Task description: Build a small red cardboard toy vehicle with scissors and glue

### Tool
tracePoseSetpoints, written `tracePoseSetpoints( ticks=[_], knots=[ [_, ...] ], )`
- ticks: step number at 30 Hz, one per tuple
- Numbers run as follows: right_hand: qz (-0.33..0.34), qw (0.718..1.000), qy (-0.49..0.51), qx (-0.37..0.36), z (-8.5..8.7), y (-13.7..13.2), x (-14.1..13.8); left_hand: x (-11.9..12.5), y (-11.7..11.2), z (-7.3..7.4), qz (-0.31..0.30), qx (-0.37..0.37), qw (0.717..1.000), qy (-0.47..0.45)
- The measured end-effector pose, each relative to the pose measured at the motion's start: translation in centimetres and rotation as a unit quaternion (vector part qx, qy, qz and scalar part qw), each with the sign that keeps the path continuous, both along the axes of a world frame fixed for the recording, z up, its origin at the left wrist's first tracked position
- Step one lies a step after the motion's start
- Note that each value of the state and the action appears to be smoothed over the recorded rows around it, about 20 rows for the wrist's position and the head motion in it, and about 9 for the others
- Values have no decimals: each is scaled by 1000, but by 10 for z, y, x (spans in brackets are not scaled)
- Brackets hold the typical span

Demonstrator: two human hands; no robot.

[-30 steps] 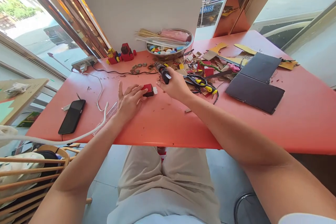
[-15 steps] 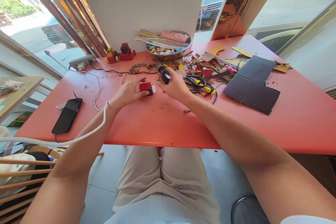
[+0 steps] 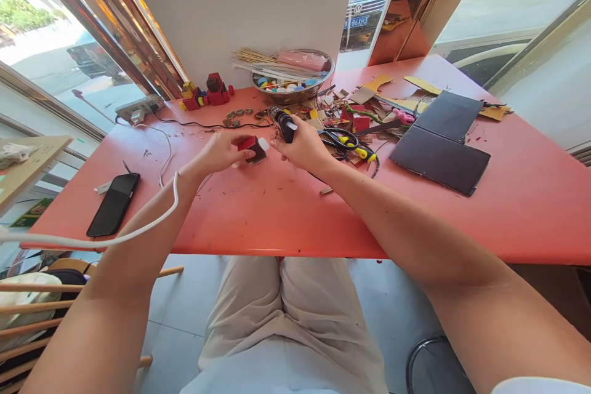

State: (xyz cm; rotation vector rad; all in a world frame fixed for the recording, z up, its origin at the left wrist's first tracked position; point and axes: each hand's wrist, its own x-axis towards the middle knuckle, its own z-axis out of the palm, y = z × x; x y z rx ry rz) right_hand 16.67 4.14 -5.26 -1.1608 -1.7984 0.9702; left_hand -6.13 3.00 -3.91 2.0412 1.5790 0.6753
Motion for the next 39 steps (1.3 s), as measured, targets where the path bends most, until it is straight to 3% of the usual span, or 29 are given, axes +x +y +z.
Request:
tracePoseSetpoints(
  ticks=[2,6,12,16,20,24,27,31,35,39],
  knots=[
    [4,997,38,-64,5,-4,-3,0,2,-1,38,-35,990,-129],
    [-7,979,118,-166,13,-11,-7,8,2,-1,130,-70,938,-313],
    [33,967,178,-177,14,-15,-9,21,-7,-2,160,-126,873,-444],
    [15,968,176,-179,20,-17,-10,25,-8,-10,142,-135,854,-482],
    [-7,975,145,-167,23,-17,-7,28,-10,-18,84,-100,862,-489],
    [1,984,133,-122,14,-12,-5,28,-14,-25,55,-79,898,-429],
    [6,990,118,-76,3,-9,-4,23,-16,-29,53,-56,934,-349],
    [36,997,67,-5,-8,-10,-2,11,-14,-35,69,32,985,-155],
    [45,999,1,25,-5,-9,3,3,-15,-37,65,62,996,-23],
    [66,998,21,-13,8,-4,13,0,-18,-35,33,63,996,-56]
  ],
)
